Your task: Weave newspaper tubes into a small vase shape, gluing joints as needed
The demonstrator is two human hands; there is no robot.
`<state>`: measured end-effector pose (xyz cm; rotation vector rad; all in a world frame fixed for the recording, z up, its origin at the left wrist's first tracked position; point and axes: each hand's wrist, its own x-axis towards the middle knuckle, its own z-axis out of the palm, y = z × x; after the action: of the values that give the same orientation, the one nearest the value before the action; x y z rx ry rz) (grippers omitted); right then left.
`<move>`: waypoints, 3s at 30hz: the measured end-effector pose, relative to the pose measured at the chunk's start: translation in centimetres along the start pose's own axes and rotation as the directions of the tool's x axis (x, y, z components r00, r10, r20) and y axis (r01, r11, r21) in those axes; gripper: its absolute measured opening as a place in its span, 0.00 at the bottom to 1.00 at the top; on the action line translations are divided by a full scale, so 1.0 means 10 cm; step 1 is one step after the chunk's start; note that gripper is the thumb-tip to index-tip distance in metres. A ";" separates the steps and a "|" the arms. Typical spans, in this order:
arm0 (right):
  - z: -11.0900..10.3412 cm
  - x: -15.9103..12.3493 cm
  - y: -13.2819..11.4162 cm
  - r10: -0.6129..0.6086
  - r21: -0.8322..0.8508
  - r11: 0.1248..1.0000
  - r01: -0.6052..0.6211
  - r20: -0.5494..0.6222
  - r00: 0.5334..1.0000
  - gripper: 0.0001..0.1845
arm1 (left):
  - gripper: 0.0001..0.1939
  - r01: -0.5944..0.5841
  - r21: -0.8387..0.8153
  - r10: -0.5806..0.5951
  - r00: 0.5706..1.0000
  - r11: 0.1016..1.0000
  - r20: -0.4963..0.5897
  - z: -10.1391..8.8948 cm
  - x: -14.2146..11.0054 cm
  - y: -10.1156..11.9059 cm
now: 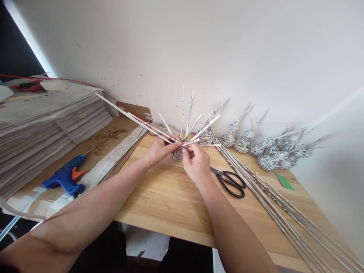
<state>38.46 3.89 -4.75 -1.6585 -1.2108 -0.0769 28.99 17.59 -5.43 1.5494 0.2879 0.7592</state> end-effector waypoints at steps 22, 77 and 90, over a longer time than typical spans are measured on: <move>0.03 0.03 0.11 0.143 0.177 0.976 -0.131 -0.059 0.988 0.13 | 0.18 0.033 -0.056 -0.030 0.999 0.998 0.042 -0.03 -0.01 0.05; -0.03 0.05 0.08 0.192 0.065 0.978 -0.199 0.096 0.977 0.09 | 0.09 -0.631 0.661 0.629 0.718 0.406 0.299 -0.09 -0.03 0.13; -0.03 0.04 0.06 0.148 0.050 0.987 -0.153 0.096 0.984 0.10 | 0.07 -0.611 0.629 0.500 0.780 0.480 0.376 -0.05 -0.03 0.12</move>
<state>39.21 3.97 -4.86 -1.7134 -1.1414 0.1282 28.14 17.67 -4.43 2.5377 -0.0739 1.1155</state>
